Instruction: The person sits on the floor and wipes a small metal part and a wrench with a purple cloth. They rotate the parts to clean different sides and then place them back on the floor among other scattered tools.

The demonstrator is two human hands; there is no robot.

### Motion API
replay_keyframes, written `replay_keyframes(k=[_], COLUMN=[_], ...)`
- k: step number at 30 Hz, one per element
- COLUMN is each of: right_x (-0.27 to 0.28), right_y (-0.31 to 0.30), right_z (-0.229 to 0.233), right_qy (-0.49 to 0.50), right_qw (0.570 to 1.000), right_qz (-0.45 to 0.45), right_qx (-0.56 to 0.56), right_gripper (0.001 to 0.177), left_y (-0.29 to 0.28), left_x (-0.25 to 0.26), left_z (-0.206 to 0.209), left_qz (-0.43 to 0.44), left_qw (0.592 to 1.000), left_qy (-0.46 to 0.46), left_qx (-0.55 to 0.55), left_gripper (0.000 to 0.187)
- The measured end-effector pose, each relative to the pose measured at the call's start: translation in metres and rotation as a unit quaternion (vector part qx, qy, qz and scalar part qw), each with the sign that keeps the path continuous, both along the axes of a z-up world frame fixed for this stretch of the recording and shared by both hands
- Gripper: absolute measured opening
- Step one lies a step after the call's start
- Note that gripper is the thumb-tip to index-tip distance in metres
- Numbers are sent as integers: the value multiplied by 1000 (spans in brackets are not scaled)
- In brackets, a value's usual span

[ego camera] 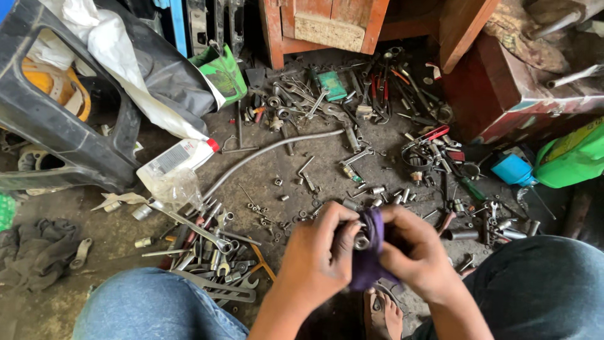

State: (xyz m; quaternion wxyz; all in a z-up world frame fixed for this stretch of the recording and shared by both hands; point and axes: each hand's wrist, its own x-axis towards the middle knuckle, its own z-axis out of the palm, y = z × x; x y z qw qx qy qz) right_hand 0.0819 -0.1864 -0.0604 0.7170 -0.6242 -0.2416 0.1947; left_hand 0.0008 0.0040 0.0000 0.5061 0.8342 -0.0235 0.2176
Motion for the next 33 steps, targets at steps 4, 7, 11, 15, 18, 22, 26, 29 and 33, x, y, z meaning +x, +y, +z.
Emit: replay_keyframes(k=[4,7,11,15,18,22,26,29,33], right_x=[1,5,10,22,27,31,44,48,50], right_y=[15,19,29,43,54,68,72,71,59], right_z=[-15,-44,-61,-52,-60,-107,-152,-160,-144], right_qy=[-27,25,60,102,87,44,68,104,75], right_qw=[998,992,989,994,995,997,987,971,966], right_qz=[-26,-70,-118,-48,-13,-52,-140,-209,-229], right_qx=[40,101,62,2,-41,-31,-46,-52,-98], right_gripper=[20,9,10,12,23,23,25,26,26], left_y=[0,-5,-2,13,20,24,29,23,13], left_x=[4,9,19,36,41,55,62,63,66], left_z=[-3,-12,-36,-59,-74,-99,-122,-137,-154], left_qz=[3,3,22,80,84,91,74,46,11], left_qw=[999,999,999,996,992,989,987,988,990], left_qy=[-51,-26,27,24,57,84,99,66,17], left_qx=[-1,-25,-30,-44,-75,-75,-105,-129,-141], left_gripper=[8,7,12,15,20,26,27,22,27])
